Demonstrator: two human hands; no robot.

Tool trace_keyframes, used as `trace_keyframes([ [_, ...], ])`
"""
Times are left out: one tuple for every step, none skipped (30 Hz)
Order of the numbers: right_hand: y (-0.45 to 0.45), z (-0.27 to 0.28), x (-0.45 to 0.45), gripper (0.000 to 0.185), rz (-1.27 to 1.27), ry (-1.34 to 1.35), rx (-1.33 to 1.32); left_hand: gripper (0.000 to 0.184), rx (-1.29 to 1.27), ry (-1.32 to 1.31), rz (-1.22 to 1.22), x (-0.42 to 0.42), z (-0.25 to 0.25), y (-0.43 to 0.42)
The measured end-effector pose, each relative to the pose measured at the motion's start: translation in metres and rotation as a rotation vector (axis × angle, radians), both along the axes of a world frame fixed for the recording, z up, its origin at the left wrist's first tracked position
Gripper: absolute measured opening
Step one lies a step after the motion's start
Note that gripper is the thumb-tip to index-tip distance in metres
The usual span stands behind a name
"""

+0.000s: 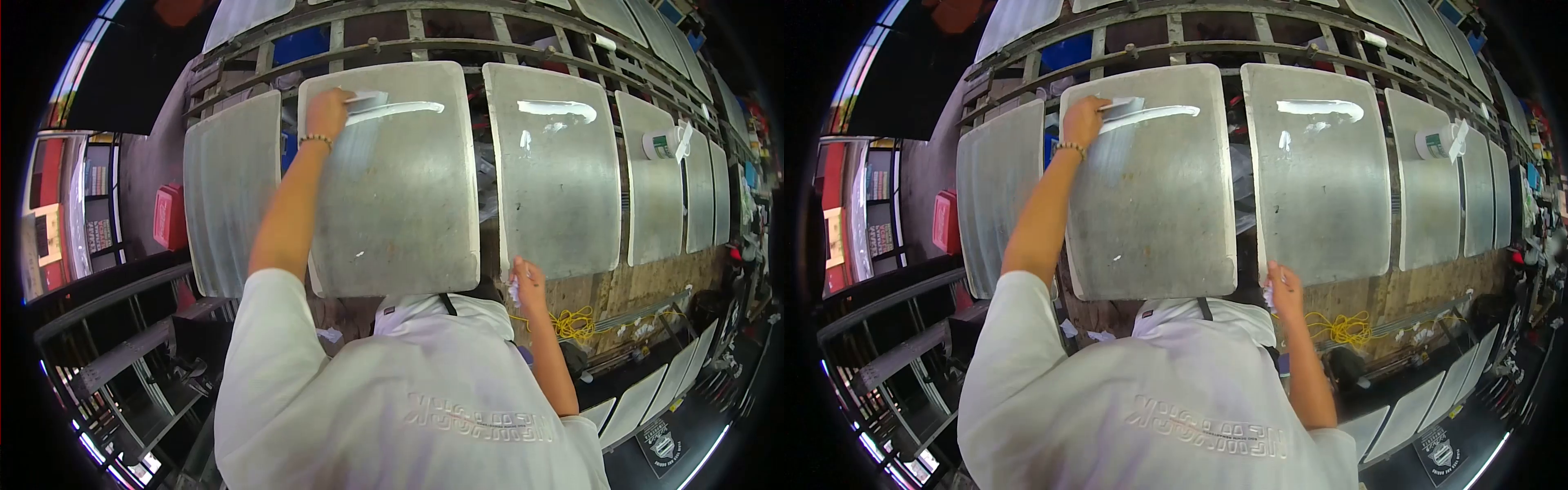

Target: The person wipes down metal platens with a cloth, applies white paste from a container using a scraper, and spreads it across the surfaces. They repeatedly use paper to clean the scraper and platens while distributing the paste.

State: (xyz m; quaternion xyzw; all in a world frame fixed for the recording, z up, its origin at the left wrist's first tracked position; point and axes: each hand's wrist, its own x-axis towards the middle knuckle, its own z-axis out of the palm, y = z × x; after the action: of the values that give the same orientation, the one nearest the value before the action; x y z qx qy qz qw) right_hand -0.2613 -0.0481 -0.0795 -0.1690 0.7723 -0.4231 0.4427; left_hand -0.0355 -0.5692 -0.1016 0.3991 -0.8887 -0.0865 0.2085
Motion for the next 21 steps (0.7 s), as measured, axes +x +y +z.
trace_keyframes([
  [0.012,-0.01,-0.005,0.053,-0.07,0.013,-0.018,0.028,0.064,-0.058,0.042,0.003,0.011,0.025],
  [0.022,-0.015,-0.009,0.053,-0.058,0.007,-0.016,0.029,0.077,-0.047,0.028,0.014,0.009,0.051],
  [0.028,-0.02,-0.014,0.051,-0.091,-0.014,0.008,0.029,0.086,-0.034,0.012,0.027,0.005,0.077],
  [0.031,-0.023,-0.017,0.049,-0.123,-0.035,0.03,0.032,0.074,-0.006,-0.012,0.043,0.005,0.109],
  [0.033,-0.022,-0.02,0.049,-0.111,-0.039,0.026,0.035,0.062,0.022,-0.034,0.061,0.002,0.146],
  [0.033,-0.021,-0.022,0.048,-0.139,-0.062,0.033,0.038,0.017,0.056,-0.04,0.081,-0.009,0.183],
  [0.033,-0.019,-0.026,0.047,-0.171,-0.085,0.041,0.037,0.059,0.009,-0.016,0.094,0.001,0.22],
  [0.036,-0.018,-0.029,0.047,-0.165,-0.09,0.041,0.036,0.105,-0.039,0.006,0.102,0.013,0.251],
  [0.039,-0.017,-0.032,0.047,-0.153,-0.048,0.024,0.036,0.105,-0.042,0.008,0.107,0.026,0.267],
  [0.04,-0.013,-0.035,0.047,-0.145,-0.004,0.005,0.033,0.251,-0.111,0.003,0.111,0.039,0.277],
  [0.04,-0.01,-0.039,0.047,-0.15,-0.003,0.002,0.029,0.396,-0.179,-0.007,0.113,0.046,0.278],
  [0.04,-0.001,-0.043,0.046,-0.127,0.023,0.017,0.031,0.357,-0.116,-0.016,0.113,0.04,0.263],
  [0.039,0.007,-0.048,0.046,-0.103,0.051,0.032,0.032,0.318,-0.05,-0.024,0.104,0.03,0.237],
  [0.036,0.011,-0.053,0.046,-0.11,0.057,0.031,0.033,0.244,-0.028,-0.04,0.082,0.03,0.204],
  [0.035,0.016,-0.058,0.045,-0.061,0.09,0.014,0.034,0.176,-0.008,-0.056,0.057,0.035,0.169],
  [0.035,0.021,-0.061,0.044,-0.011,0.124,-0.004,0.035,0.143,-0.002,-0.062,0.031,0.038,0.133],
  [0.036,0.029,-0.064,0.044,-0.014,0.127,0.002,0.038,0.097,-0.067,-0.042,0.007,0.029,0.093],
  [0.035,0.039,-0.067,0.043,0.006,0.18,-0.007,0.038,0.127,-0.127,0.014,-0.016,0.024,0.058],
  [0.035,0.043,-0.069,0.042,0.025,0.235,-0.019,0.037,0.068,-0.105,-0.01,-0.033,0.018,0.026],
  [0.04,0.042,-0.072,0.042,0.019,0.239,-0.021,0.037,0.009,-0.082,-0.033,-0.043,0.012,0.002],
  [0.051,0.041,-0.075,0.042,-0.013,0.263,-0.019,0.037,0.009,-0.08,-0.038,-0.047,0.003,-0.011],
])
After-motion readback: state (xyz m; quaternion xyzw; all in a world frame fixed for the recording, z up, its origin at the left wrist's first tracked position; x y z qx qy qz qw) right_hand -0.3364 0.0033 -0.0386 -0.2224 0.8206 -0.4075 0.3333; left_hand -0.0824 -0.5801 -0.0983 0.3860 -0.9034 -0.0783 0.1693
